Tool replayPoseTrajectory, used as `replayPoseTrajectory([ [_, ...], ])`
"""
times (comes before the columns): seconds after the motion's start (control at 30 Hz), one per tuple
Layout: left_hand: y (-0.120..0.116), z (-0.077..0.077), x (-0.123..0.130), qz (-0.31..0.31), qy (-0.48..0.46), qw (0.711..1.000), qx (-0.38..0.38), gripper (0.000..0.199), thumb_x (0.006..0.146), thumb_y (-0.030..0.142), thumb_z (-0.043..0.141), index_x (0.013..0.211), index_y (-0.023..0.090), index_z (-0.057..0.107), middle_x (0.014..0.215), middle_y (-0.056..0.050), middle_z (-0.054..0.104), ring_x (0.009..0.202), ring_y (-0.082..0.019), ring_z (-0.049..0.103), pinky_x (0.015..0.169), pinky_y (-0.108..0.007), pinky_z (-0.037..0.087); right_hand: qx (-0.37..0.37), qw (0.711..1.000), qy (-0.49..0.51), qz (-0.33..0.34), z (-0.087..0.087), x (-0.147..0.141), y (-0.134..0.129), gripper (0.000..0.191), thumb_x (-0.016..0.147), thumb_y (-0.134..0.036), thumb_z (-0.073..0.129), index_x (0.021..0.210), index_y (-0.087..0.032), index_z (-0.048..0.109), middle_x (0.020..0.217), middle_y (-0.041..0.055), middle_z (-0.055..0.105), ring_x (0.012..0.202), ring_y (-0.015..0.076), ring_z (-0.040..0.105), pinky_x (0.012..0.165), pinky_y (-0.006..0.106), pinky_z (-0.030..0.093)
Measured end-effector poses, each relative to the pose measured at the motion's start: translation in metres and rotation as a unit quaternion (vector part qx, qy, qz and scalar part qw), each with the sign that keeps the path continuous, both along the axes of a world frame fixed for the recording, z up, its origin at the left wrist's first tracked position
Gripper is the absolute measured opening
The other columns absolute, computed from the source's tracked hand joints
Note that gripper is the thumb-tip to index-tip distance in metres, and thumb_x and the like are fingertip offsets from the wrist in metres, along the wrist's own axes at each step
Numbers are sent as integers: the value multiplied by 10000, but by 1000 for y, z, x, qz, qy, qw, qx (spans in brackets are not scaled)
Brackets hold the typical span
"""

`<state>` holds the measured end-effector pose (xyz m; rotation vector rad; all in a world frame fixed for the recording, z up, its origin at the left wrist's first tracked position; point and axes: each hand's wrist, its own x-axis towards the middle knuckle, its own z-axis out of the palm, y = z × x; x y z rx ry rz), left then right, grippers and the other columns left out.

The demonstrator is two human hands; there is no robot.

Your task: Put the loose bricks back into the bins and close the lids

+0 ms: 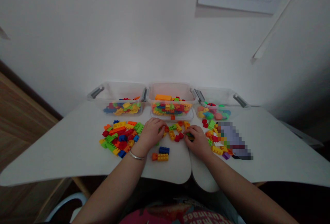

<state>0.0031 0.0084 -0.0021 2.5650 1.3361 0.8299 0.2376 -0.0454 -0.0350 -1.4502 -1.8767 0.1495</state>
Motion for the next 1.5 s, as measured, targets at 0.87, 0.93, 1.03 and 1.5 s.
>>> replayPoseTrajectory([
  [0.87,1,-3,0,8,-30,999,16,239,898,136,493,1063,159,665,1055,-102,684,1035,-249,606,964,-431,505,52,994,-84,37,25,-42,29,289,922,-299,515,1121,-189,695,1185,106,691,1131,248,579,1046,418,411],
  [0.93,1,-3,0,7,-26,999,20,225,897,144,501,1042,174,671,1045,-93,686,1024,-247,611,952,-426,510,37,990,-127,-44,25,-27,23,362,917,-326,518,1214,-178,662,1310,135,635,1235,283,527,1094,462,364],
  [1.03,2,-4,0,5,-26,999,22,213,886,143,515,1019,176,678,1029,-91,691,1010,-249,615,940,-424,513,-1,958,-210,-195,20,0,15,507,895,-383,551,1346,-151,586,1497,199,471,1388,411,363,1126,658,212],
  [1.5,3,-4,-1,-3,-31,999,19,210,891,142,513,992,179,694,1018,-87,697,1002,-244,611,935,-420,510,-103,939,-207,-256,15,29,19,467,878,-379,552,1272,-133,609,1312,215,562,1166,368,531,893,470,472],
])
